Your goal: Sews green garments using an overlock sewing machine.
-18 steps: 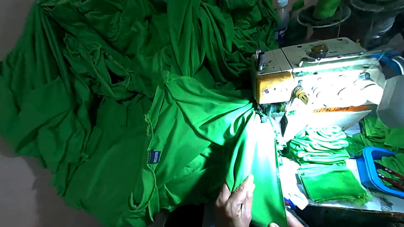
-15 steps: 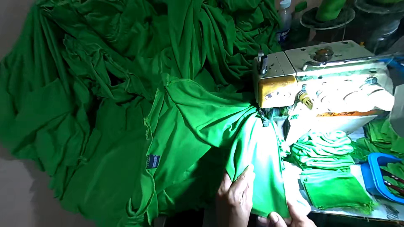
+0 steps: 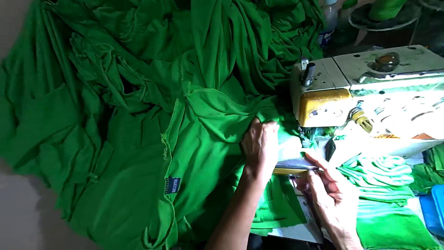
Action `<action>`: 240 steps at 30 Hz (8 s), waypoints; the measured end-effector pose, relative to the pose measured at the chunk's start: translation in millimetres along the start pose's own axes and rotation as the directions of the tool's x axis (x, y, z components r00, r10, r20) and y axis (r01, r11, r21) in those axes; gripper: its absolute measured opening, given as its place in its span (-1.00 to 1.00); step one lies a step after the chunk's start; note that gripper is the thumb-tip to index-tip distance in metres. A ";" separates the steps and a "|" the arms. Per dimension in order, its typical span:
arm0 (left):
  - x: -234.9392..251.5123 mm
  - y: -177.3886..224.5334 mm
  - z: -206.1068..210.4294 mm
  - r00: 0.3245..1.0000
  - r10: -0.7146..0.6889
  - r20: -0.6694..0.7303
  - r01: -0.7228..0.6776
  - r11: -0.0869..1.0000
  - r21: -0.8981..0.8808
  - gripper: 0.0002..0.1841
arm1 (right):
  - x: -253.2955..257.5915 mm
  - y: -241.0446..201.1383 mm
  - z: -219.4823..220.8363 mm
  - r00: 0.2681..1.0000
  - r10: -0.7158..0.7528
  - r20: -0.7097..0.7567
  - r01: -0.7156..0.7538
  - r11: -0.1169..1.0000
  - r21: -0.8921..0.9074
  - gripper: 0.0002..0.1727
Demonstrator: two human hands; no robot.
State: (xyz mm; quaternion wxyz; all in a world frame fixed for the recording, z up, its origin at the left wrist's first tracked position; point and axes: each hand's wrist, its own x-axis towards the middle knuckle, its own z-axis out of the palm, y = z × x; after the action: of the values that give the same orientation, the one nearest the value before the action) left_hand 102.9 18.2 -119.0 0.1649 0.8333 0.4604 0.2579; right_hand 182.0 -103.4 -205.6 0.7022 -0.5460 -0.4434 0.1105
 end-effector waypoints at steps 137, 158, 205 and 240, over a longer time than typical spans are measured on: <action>-138.2 -105.8 -50.6 0.924 0.247 0.292 0.217 0.290 -0.932 -0.68 | -31.6 -55.5 -43.6 0.799 0.003 0.601 -0.454 0.658 0.601 -0.79; -96.6 -71.6 -43.1 0.946 0.251 -0.203 -0.323 0.729 -0.604 -0.85 | -39.0 -41.1 11.8 0.990 0.074 0.117 -0.105 0.950 0.294 -0.82; 39.8 -35.7 3.7 0.943 0.272 0.195 -0.102 0.789 -0.606 -0.74 | 20.8 -14.7 -15.1 0.962 0.269 -0.048 -0.273 0.953 -0.132 -0.74; 19.3 -17.6 -8.7 0.791 0.609 0.059 -0.569 0.768 -0.294 -0.87 | 48.2 -21.3 -44.7 0.878 0.392 0.276 -0.451 0.480 0.753 -0.70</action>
State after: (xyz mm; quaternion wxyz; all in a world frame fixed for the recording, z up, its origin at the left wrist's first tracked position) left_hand 94.5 44.2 -115.6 0.2178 0.9234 0.1231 0.2910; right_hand 236.4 -110.6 -163.4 0.8061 -0.2603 -0.2209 0.4834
